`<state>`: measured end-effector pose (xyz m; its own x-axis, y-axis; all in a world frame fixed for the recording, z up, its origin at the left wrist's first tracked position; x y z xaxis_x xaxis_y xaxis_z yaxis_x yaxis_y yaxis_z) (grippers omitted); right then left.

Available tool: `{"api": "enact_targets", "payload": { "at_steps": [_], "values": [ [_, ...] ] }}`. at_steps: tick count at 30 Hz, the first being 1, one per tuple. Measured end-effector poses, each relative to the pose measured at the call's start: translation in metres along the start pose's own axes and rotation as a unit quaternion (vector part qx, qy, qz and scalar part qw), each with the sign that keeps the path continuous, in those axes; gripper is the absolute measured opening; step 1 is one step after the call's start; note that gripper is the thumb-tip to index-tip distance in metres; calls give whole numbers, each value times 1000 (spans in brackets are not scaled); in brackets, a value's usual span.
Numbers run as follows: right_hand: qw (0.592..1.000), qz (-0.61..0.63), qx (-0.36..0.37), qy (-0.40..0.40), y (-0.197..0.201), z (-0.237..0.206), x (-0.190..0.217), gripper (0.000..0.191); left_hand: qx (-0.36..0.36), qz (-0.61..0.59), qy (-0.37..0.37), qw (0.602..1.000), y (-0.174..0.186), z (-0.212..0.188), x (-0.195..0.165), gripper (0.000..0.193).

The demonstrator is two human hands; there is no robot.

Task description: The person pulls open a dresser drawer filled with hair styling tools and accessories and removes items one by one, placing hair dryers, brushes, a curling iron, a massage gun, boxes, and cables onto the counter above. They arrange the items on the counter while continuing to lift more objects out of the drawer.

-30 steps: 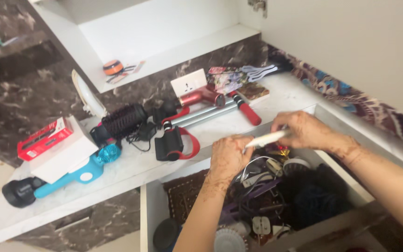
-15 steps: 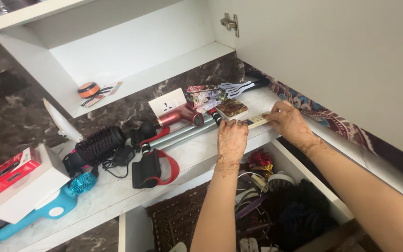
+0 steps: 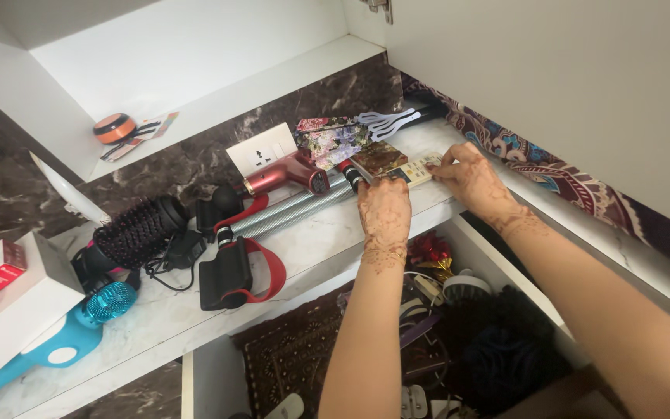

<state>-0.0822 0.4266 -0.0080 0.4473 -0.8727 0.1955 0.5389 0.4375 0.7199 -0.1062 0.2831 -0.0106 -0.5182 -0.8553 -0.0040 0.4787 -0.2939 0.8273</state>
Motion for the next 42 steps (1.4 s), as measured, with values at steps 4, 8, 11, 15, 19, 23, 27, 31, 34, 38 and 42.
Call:
{"api": "enact_targets", "payload": {
  "at_steps": [4,8,11,15,19,23,27,31,34,38,42],
  "values": [
    [998,1,-5,-60,-5,-1,-7,30,1,11,7,1000,1,1,-1,20],
    [998,13,-14,-68,-4,-3,-5,30,-16,-16,2,1000,19,-7,-2,19],
    [998,36,-32,-50,5,-7,2,40,-96,-51,-37,993,57,-24,-2,21],
    [994,70,-60,-52,21,-15,17,43,-101,-117,-89,984,94,-65,15,20],
    [995,56,-71,-41,37,-13,52,16,-72,-118,-114,984,113,-108,40,15],
    [985,171,-24,-25,32,-22,94,15,9,-107,-163,981,95,-159,61,11],
    [982,171,74,38,-1,-43,144,17,119,-105,-165,974,45,-207,80,12],
    [966,63,231,94,-55,-66,175,20,272,-67,-80,957,-21,-241,110,13],
    [936,8,340,91,-97,-81,176,23,378,-53,-36,923,-65,-256,125,15],
    [915,-15,378,140,-134,-83,176,22,474,-43,30,879,-103,-261,143,19],
    [909,-30,387,155,-170,-83,166,27,462,-59,108,878,-122,-241,162,20]
  ]
}}
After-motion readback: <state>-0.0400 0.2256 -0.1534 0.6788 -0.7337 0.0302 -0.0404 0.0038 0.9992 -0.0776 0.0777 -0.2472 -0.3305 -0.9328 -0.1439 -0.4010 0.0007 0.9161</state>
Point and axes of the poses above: each hand's wrist, its own z-axis towards the middle knuckle, its own y-axis out of the back of the hand, x = y × z, the point moved 9 cm from there along z, towards the middle knuckle, and after that the axes turned 8 degrees about x, right-handed, at the moved point
